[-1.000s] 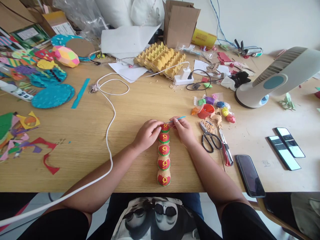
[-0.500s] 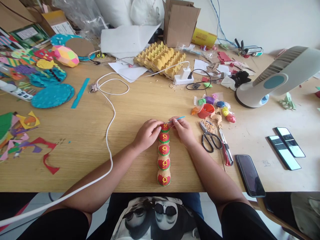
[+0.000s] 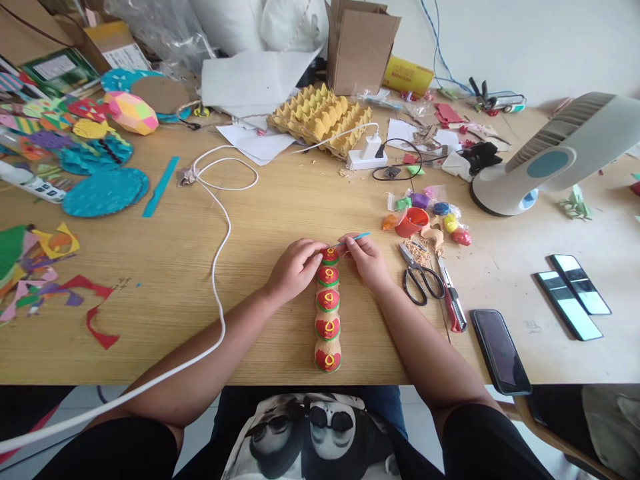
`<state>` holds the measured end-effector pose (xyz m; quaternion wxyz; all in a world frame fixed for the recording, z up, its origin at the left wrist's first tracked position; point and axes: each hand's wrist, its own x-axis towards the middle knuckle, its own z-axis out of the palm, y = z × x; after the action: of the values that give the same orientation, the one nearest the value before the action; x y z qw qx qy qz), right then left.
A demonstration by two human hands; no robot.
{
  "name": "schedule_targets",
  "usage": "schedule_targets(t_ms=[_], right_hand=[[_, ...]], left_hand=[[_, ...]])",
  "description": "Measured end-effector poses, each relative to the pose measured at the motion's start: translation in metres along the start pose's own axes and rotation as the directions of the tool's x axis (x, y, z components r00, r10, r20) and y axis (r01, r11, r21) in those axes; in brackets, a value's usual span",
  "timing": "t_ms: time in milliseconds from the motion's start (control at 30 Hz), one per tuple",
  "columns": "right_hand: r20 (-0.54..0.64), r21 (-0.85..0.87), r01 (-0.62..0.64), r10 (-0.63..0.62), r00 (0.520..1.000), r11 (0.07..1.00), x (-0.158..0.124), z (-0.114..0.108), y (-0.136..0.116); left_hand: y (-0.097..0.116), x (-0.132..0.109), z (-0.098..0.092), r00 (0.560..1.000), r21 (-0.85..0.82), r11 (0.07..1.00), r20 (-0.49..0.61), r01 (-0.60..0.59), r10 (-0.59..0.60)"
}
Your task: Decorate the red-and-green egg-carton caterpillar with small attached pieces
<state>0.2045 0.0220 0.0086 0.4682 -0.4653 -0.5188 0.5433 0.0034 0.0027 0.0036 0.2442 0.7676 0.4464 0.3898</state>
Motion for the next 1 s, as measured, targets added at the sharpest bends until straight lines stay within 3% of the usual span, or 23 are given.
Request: schedule_targets(t_ms=[533, 1000], right_hand=[[0.025, -0.008, 0.013, -0.013, 1.000, 1.000, -0.0003, 0.0002, -0.0031], [-0.036, 0.026, -0.015, 0.016, 0.999, 1.000, 0.0007, -0.0019, -0.0007]], left_hand=[[-0.0001, -0.0001, 0.0001, 1.000, -0.002, 1.000, -0.005, 0.002, -0.002], [0.0000, -0.0004, 0.0005, 1.000, -0.001, 1.000, -0.004, 0.008, -0.008]])
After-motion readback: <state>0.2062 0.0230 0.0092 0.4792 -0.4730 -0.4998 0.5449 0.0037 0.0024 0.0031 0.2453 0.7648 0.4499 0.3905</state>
